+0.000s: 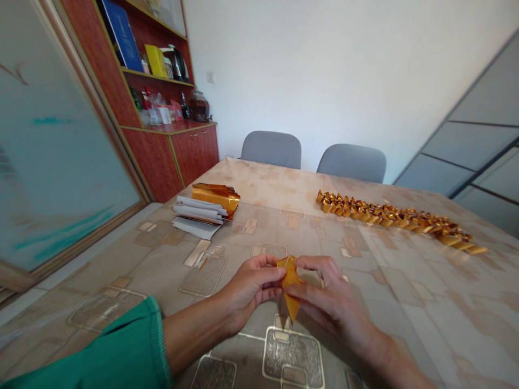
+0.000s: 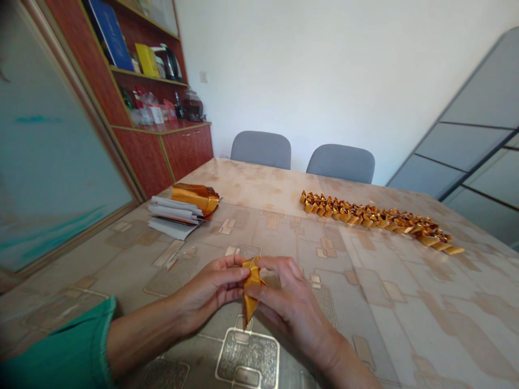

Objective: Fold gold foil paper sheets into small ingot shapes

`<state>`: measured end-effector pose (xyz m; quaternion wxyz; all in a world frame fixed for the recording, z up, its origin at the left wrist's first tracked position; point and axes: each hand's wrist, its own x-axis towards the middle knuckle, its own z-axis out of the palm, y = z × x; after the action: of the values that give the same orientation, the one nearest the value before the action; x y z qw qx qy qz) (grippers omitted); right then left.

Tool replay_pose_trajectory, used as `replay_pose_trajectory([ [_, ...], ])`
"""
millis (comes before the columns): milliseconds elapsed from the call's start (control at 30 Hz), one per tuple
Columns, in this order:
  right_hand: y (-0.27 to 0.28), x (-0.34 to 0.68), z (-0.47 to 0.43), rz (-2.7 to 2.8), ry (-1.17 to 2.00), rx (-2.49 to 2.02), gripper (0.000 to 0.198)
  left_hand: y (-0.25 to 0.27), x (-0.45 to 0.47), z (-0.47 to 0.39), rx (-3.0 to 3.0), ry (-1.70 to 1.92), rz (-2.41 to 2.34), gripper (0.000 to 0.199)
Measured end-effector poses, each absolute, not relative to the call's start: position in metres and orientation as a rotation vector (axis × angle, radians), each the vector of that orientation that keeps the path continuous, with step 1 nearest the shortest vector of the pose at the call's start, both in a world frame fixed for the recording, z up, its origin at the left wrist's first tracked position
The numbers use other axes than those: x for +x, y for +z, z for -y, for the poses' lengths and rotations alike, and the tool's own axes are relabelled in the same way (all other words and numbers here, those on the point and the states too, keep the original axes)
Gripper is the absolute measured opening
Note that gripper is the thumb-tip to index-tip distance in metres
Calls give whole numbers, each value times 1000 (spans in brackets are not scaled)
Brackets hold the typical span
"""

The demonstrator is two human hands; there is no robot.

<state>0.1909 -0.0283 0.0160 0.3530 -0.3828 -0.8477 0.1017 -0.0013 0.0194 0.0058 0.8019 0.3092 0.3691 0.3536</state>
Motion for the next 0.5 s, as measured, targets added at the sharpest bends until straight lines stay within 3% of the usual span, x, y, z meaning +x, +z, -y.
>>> replay_pose_trajectory([
  [233, 17, 187, 27, 2074, 399, -981, 13, 5, 0, -18, 760, 818, -873, 42],
  [400, 13, 182, 28, 1843, 571, -1075, 13, 6, 2, -14, 801, 817, -887, 41],
  [500, 15, 184, 29, 1983, 558, -1033, 15, 6, 2, -14, 735, 807, -880, 43],
])
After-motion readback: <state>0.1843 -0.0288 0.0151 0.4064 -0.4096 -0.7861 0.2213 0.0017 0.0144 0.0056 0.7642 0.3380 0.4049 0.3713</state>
